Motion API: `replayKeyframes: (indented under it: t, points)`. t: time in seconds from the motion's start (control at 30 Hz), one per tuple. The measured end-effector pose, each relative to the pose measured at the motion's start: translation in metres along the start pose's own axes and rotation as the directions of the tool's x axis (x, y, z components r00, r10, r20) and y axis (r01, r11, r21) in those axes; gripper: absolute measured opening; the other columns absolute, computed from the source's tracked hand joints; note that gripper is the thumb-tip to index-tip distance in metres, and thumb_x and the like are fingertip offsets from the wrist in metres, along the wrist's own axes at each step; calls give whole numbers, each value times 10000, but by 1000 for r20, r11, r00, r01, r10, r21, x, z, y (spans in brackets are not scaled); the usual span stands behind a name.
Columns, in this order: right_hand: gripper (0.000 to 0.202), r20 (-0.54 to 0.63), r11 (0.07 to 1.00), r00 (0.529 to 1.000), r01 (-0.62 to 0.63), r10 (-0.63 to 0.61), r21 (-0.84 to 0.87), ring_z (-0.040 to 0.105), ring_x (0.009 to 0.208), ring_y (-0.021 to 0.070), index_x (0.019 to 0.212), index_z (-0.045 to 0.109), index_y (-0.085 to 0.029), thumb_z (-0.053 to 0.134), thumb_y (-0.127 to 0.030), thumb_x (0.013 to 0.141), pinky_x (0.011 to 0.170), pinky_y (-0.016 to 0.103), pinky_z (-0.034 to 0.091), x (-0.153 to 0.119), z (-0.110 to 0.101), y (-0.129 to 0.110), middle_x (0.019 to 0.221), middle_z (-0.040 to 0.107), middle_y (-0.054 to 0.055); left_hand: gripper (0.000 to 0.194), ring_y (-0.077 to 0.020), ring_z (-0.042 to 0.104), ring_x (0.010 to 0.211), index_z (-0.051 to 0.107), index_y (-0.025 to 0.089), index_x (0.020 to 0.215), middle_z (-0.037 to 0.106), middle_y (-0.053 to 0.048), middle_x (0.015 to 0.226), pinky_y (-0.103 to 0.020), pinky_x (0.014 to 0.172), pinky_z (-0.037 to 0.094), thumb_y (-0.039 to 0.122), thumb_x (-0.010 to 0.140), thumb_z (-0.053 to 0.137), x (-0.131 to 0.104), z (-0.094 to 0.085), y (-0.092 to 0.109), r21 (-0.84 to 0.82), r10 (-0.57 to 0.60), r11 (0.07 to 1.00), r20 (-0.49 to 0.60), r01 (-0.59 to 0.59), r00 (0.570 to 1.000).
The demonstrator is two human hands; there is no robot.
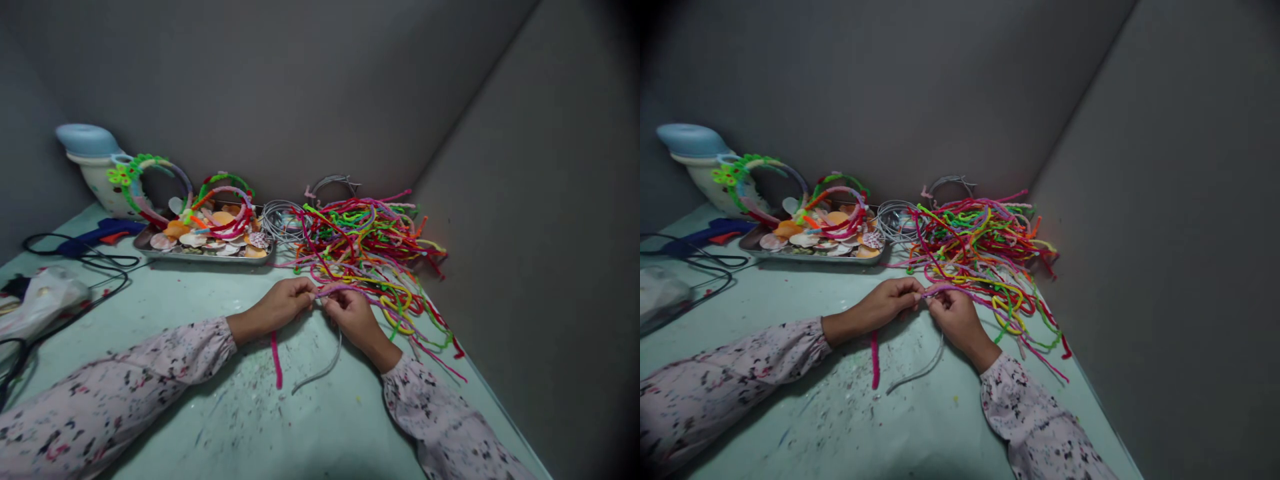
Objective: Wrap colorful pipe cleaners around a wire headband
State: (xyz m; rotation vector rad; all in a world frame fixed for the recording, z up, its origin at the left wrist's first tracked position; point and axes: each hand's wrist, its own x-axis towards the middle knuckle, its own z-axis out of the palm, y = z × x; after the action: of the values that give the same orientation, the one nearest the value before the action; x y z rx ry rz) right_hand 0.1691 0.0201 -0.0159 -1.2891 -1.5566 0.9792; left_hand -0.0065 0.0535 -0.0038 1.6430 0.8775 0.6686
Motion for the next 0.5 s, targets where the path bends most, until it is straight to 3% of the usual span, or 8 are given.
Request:
replayKeyframes:
  t: [0.5]
  points:
    - [219, -1, 992, 998, 69, -69, -102, 562, 625, 139, 926, 644, -190, 503, -159, 760, 559, 238, 426, -2, -1, -2, 717, 632, 5, 213, -78, 425, 488, 622, 141, 859, 594, -8, 670, -196, 458, 298, 312, 816, 502, 1, 0, -1, 0, -34, 999, -28, 34, 999]
